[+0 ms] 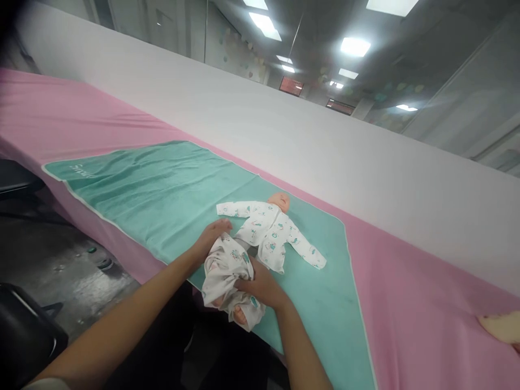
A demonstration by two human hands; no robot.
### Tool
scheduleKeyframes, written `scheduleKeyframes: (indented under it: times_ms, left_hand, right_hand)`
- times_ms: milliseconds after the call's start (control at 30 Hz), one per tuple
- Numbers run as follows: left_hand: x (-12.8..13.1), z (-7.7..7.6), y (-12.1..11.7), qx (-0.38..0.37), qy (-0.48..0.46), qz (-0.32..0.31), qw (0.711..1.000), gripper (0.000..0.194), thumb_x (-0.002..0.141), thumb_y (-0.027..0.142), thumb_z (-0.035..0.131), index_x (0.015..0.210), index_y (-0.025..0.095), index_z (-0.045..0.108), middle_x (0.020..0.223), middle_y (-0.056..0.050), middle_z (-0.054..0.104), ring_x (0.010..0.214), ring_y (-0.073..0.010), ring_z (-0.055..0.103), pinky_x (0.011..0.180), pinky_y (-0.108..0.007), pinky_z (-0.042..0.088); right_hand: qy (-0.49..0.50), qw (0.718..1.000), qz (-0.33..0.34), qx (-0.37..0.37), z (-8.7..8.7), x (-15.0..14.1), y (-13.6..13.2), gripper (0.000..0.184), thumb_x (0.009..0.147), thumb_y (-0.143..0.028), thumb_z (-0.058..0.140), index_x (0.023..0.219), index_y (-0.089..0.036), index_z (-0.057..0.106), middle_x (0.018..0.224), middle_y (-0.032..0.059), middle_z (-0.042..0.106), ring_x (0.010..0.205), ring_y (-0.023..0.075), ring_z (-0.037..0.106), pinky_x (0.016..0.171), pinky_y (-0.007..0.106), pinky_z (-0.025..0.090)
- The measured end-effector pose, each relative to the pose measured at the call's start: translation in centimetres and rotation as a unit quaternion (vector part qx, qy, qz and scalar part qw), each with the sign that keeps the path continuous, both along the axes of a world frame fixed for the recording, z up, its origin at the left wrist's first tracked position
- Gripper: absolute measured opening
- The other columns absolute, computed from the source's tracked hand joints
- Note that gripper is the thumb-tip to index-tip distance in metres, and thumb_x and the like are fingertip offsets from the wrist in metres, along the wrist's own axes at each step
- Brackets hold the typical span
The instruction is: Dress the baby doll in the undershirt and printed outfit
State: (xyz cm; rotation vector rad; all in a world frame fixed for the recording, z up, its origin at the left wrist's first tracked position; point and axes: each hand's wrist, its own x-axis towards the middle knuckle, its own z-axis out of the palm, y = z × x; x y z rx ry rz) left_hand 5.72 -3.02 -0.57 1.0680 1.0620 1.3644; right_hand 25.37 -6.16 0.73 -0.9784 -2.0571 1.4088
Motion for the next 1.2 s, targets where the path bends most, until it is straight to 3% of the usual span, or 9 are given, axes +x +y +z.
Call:
scheduleKeyframes:
  times_ms: [100,233,433,533,667,833,1000,1100,1200]
  left_hand:
    - [-0.2,0.3,1.3,-0.025,-0.027,-0.086,0.996,0.032,0.073,0.046,0.058,0.085,0.017,0.051,0.061,0.005,0.047,0.051,-0.0081,0.045,0.049,-0.02,0.036]
    - [-0.4,0.3,2.3,0.039,0.075,-0.148,0.985,0.033,0.067,0.034,0.065,0.094,0.018,0.053,0.082,0.0,0.056,0.073,-0.0133,0.055,0.065,-0.024,0.044]
    - [1.7,1.0,3.7,0.141,0.367,-0.06,0.917,0.03,0.076,0.037,0.055,0.101,0.02,0.053,0.104,-0.006,0.051,0.096,-0.0184,0.05,0.08,-0.029,0.043]
    - [4.1,1.6,4.6,0.191,0.512,-0.017,0.837,0.04,0.07,0.035,0.062,0.106,0.019,0.052,0.112,-0.009,0.048,0.106,-0.0258,0.044,0.088,-0.038,0.039]
    - [7.2,2.1,5.1,0.188,0.651,0.012,0.736,0.042,0.067,0.025,0.063,0.106,0.016,0.051,0.112,-0.015,0.046,0.105,-0.0322,0.042,0.084,-0.047,0.037]
    - [8.0,2.5,5.5,0.199,0.689,-0.013,0.697,0.018,0.078,0.026,0.051,0.092,0.016,0.057,0.109,-0.014,0.049,0.106,-0.0312,0.042,0.084,-0.045,0.036]
    - [3.9,4.0,7.9,0.129,0.666,-0.024,0.734,0.025,0.088,0.031,0.033,0.091,0.019,0.055,0.097,-0.009,0.057,0.089,-0.0216,0.054,0.076,-0.034,0.04]
    - [-1.5,3.8,9.3,0.076,0.662,0.02,0.745,0.027,0.089,0.028,0.028,0.09,0.017,0.052,0.094,-0.009,0.058,0.087,-0.0212,0.055,0.071,-0.031,0.04]
    - [-6.7,2.0,9.3,0.001,0.667,0.047,0.743,0.016,0.083,0.023,0.039,0.08,0.015,0.052,0.09,-0.013,0.058,0.084,-0.0241,0.056,0.066,-0.031,0.04]
  right_hand:
    - [-0.015,0.998,-0.058,0.006,-0.1,2.0,1.7,0.034,0.079,-0.048,0.053,0.097,-0.019,0.057,0.091,0.0027,0.061,0.082,0.0181,0.055,0.072,0.029,0.044]
    - [-0.006,0.966,-0.25,0.059,-1.5,4.3,3.7,0.036,0.082,-0.053,0.043,0.08,-0.019,0.055,0.07,0.0001,0.054,0.065,0.0152,0.049,0.059,0.026,0.039]
    - [-0.006,0.88,-0.436,0.191,-3.3,4.3,4.3,0.032,0.079,-0.048,0.05,0.095,-0.021,0.049,0.087,0.0046,0.054,0.079,0.0186,0.05,0.067,0.029,0.041]
    - [-0.067,0.871,-0.402,0.273,-2.4,3.6,5.2,0.039,0.076,-0.046,0.055,0.104,-0.021,0.046,0.105,0.0081,0.05,0.093,0.0213,0.048,0.074,0.031,0.041]
    - [-0.198,0.873,-0.334,0.296,-1.1,2.7,7.1,0.021,0.074,-0.039,0.057,0.082,-0.021,0.05,0.087,0.0051,0.051,0.081,0.0202,0.046,0.069,0.031,0.036]
    - [-0.13,0.907,-0.334,0.222,-1.0,3.7,7.8,0.024,0.079,-0.038,0.046,0.063,-0.021,0.04,0.06,-0.0037,0.041,0.058,0.0129,0.038,0.056,0.025,0.029]
    - [0.049,0.867,-0.484,0.11,-3.3,9.8,6.8,0.033,0.073,-0.051,0.049,0.064,-0.02,0.042,0.057,-0.005,0.041,0.055,0.0117,0.04,0.052,0.024,0.031]
    - [-0.017,0.864,-0.502,0.041,-5.4,14.5,5.4,0.033,0.071,-0.051,0.05,0.063,-0.02,0.043,0.052,-0.0047,0.044,0.052,0.0133,0.043,0.051,0.025,0.032]
    - [-0.137,0.829,-0.531,0.114,-6.3,17.0,3.7,0.023,0.073,-0.042,0.05,0.07,-0.02,0.05,0.066,0.0002,0.056,0.061,0.0167,0.05,0.058,0.028,0.036]
